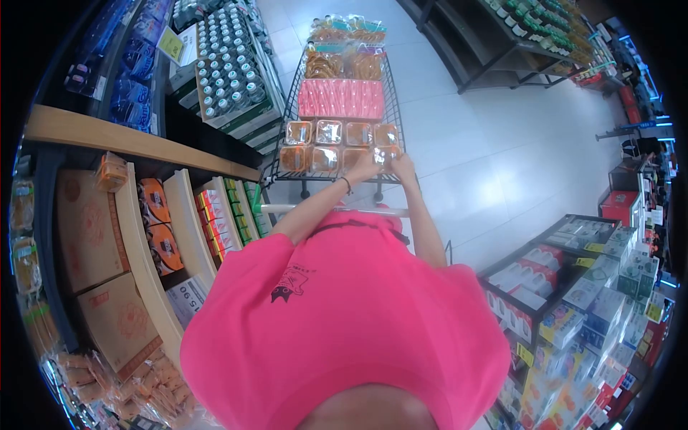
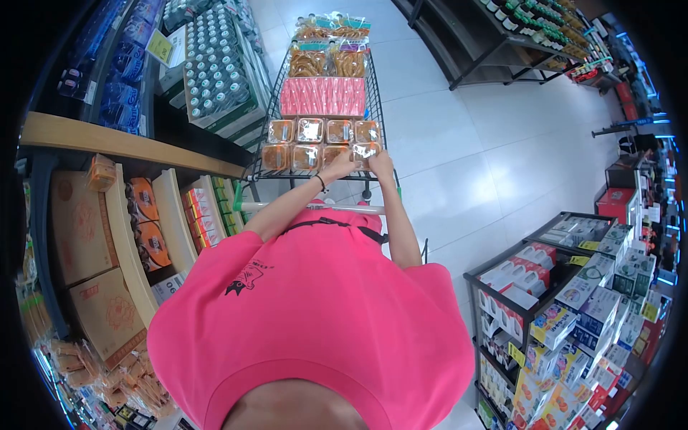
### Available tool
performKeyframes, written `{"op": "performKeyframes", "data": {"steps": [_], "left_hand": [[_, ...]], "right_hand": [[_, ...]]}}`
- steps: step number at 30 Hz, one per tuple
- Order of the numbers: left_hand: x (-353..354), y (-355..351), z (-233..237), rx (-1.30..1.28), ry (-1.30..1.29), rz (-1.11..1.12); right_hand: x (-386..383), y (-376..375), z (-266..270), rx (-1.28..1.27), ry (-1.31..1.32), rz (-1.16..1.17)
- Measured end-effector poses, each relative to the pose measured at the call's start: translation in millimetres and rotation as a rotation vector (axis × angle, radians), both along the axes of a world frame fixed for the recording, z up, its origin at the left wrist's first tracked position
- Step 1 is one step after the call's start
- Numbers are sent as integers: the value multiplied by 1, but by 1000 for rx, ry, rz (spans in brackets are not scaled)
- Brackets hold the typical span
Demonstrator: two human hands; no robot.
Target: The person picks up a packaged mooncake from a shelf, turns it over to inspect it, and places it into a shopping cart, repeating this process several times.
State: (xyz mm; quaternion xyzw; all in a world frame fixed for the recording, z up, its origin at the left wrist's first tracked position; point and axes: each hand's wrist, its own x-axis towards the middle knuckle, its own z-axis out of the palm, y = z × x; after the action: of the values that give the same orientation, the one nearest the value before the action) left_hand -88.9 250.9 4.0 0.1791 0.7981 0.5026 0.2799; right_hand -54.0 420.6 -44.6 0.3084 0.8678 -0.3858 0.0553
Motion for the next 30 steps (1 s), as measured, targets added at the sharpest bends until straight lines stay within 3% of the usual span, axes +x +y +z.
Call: {"op": "performKeyframes", "data": {"steps": [6, 9, 11, 13, 17, 20, 21, 22, 25, 27, 28, 30], "left_hand": [[-2, 0, 5, 73, -144, -42], [7, 2, 10, 148, -32, 54], [8, -1, 12, 83, -34, -1], [2, -1, -3, -33, -55, -81], [7, -4, -9, -105, -15, -145], [5, 0, -53, -211, 25, -215], [7, -1, -41, -200, 76, -296], [3, 9, -104, -245, 195, -347], [22, -11, -32, -223, 226, -270], [29, -16, -23, -170, 190, -233], [34, -22, -9, -172, 214, -236], [40, -24, -8, -228, 230, -262]], "right_hand": [[2, 5, -21, 16, 41, 43], [3, 12, -37, 45, -55, 120], [5, 10, -45, 81, 34, 195], [9, 3, -32, 132, 54, 248], [18, -23, 5, 147, -75, 123], [18, -27, 26, 220, -251, 219], [19, -24, 21, 225, -242, 223], [18, -23, 14, 227, -224, 239], [14, -14, -13, 210, -239, 272], [14, -9, -35, 250, -209, 288], [16, -19, -5, 229, -181, 281], [18, -21, -10, 257, -126, 256]]}}
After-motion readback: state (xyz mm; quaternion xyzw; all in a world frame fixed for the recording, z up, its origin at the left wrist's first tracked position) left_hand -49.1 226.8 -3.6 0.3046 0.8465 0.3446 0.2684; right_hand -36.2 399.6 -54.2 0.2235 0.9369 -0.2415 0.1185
